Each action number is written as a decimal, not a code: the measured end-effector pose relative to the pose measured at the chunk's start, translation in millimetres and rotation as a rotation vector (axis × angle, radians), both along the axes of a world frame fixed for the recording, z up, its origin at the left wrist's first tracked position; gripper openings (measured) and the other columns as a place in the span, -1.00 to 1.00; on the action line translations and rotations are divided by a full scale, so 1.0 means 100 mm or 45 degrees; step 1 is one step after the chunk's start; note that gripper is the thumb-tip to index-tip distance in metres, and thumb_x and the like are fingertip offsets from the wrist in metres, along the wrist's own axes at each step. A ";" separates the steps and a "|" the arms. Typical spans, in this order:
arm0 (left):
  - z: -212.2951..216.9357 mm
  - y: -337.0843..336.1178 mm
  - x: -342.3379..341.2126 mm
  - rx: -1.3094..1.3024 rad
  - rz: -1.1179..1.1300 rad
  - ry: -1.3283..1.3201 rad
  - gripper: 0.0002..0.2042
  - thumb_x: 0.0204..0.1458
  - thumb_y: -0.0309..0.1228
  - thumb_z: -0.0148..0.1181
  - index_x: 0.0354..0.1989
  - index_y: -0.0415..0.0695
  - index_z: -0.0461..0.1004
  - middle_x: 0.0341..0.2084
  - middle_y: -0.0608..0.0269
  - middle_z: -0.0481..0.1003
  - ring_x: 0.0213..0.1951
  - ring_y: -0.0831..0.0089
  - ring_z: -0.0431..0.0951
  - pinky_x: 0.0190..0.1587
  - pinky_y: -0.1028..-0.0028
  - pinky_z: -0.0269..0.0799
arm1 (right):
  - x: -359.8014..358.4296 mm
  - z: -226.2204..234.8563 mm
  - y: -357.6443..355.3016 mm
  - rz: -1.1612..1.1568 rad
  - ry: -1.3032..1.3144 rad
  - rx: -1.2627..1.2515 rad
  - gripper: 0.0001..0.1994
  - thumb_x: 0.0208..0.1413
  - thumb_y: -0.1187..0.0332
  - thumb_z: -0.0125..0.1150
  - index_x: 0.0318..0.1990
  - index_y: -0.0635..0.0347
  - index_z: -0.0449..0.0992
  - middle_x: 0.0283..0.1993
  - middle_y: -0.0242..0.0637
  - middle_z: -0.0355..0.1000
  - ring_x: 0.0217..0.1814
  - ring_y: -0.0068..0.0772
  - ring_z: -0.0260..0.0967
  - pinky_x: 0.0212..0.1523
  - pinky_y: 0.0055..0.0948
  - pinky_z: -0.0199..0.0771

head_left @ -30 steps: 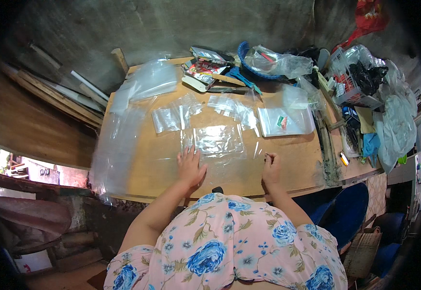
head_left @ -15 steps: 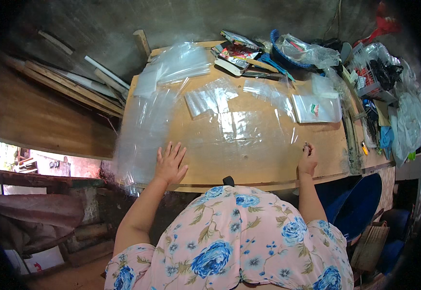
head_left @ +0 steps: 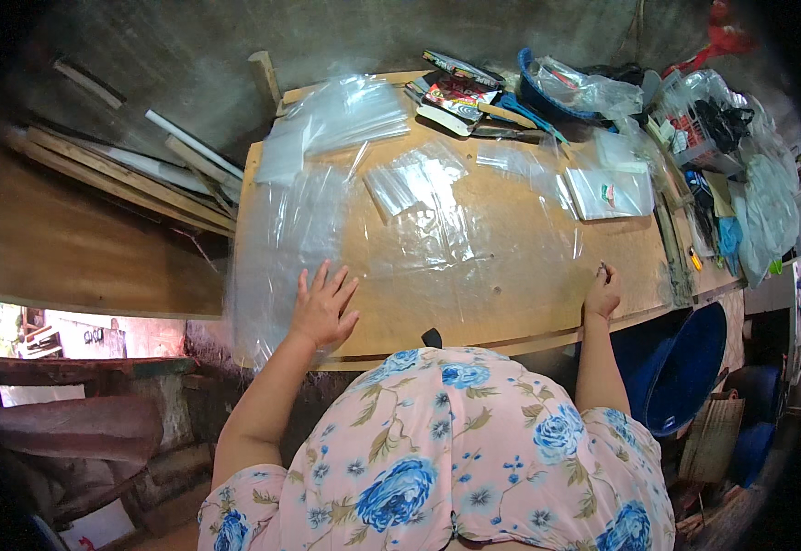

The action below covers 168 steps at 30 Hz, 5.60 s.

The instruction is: The person stands at a cluttered workbench and repeatedly picks up clear plastic bags, folds them, and places them into a growing stack. The person also handles a small white packet and a red pen, moving them aside before continuing to fold and stack the plastic bags.

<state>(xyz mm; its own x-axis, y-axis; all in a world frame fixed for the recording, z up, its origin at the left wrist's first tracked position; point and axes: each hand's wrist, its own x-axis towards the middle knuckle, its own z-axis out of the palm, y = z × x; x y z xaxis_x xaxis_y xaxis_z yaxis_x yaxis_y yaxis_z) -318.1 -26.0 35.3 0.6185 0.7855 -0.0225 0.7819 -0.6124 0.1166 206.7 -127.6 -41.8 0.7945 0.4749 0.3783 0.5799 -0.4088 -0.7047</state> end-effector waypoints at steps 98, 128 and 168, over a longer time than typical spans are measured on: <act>0.32 -0.16 2.39 0.463 -0.107 -0.539 -0.92 -0.13 -0.39 0.16 -0.47 -0.01 0.38 -0.63 0.28 0.37 -0.60 0.31 0.39 -0.57 0.35 0.27 | -0.50 1.54 0.35 1.302 -0.326 -0.014 -0.49 -0.21 0.31 0.27 -0.04 0.23 0.31 -0.09 -0.03 0.28 -0.02 -0.02 0.22 0.01 -0.18 0.20; 0.84 -0.13 -0.82 0.359 0.739 -0.009 -0.68 -0.17 -0.46 0.10 -0.15 -0.09 0.37 -0.22 0.11 0.35 -0.24 0.13 0.42 -0.21 0.24 0.38 | -3.89 1.21 2.88 1.722 -0.436 0.131 -0.76 -0.10 0.45 0.06 -0.20 0.04 0.45 -0.01 -0.19 0.30 0.06 -0.15 0.20 -0.03 -0.18 0.23; 0.48 0.35 1.54 -1.225 0.639 -2.201 -0.65 0.14 -0.24 -0.08 0.06 -0.13 0.22 -0.13 0.21 0.41 -0.19 0.41 0.46 -0.19 0.43 0.39 | -2.37 1.64 1.37 1.758 0.130 0.003 -0.59 -0.12 0.48 0.16 -0.03 0.13 0.30 -0.31 -0.09 0.44 -0.26 -0.04 0.41 -0.27 -0.28 0.40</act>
